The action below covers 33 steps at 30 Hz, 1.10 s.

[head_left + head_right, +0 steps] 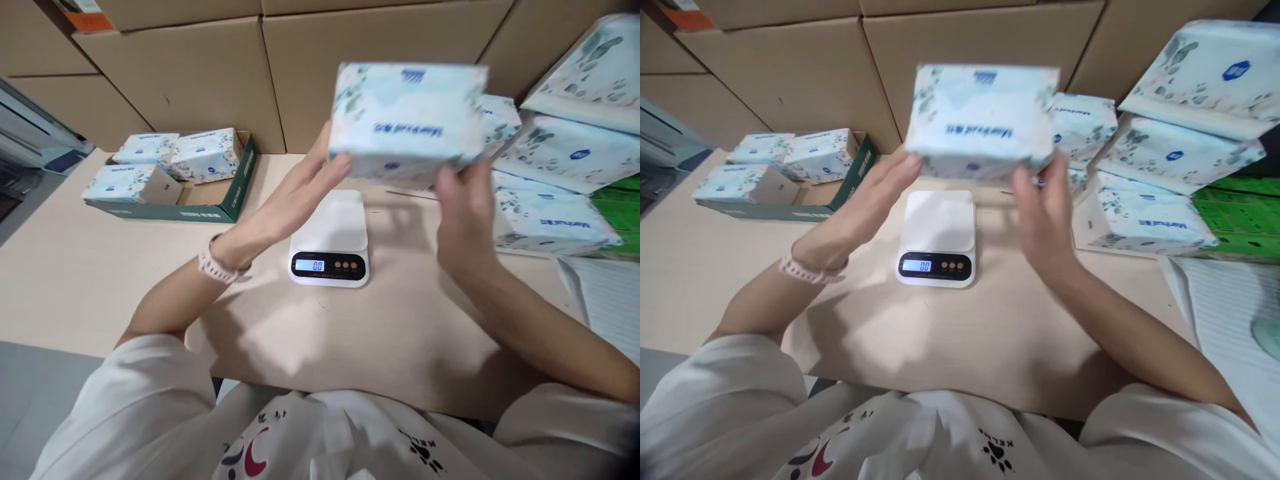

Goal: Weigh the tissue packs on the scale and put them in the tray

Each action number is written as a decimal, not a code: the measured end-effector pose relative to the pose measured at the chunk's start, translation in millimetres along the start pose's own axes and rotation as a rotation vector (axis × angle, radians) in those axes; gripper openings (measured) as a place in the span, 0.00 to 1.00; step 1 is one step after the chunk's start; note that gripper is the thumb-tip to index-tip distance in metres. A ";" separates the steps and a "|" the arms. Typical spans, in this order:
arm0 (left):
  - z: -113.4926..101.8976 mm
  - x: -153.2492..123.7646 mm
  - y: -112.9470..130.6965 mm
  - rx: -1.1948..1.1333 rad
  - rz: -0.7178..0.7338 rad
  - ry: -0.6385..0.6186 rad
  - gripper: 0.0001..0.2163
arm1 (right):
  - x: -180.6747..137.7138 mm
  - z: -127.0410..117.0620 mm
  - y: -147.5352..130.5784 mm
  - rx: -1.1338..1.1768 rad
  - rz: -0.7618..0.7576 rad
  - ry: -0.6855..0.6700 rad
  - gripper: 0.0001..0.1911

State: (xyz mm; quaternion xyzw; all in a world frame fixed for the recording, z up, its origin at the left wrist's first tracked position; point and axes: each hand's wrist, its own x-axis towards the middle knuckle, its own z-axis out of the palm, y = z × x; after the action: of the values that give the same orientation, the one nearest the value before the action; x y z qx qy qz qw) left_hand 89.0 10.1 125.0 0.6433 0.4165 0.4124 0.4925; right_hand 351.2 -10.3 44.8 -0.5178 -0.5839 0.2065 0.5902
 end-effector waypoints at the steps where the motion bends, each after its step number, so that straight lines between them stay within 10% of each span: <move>1: -9.9 -16.4 -9.6 -0.013 0.015 -0.023 0.12 | -16.6 10.0 -6.0 0.021 0.056 -0.076 0.29; 9: -33.0 -73.5 -81.6 -0.131 -0.106 -0.001 0.28 | -70.0 37.8 15.1 0.025 0.298 -0.318 0.40; 17: -52.9 -77.5 -138.7 -0.279 -0.278 0.330 0.23 | -71.4 39.0 46.6 0.085 0.223 0.055 0.34; 33: -58.1 -65.6 -125.8 -0.432 -0.350 0.476 0.10 | -68.0 38.1 72.3 0.063 0.277 0.021 0.19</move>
State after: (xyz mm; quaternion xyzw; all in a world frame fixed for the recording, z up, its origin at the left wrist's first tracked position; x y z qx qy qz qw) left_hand -2.5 -13.7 4.3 0.3293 0.5266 0.5385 0.5694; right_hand 327.1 -26.5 -57.4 -0.5767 -0.4941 0.2987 0.5779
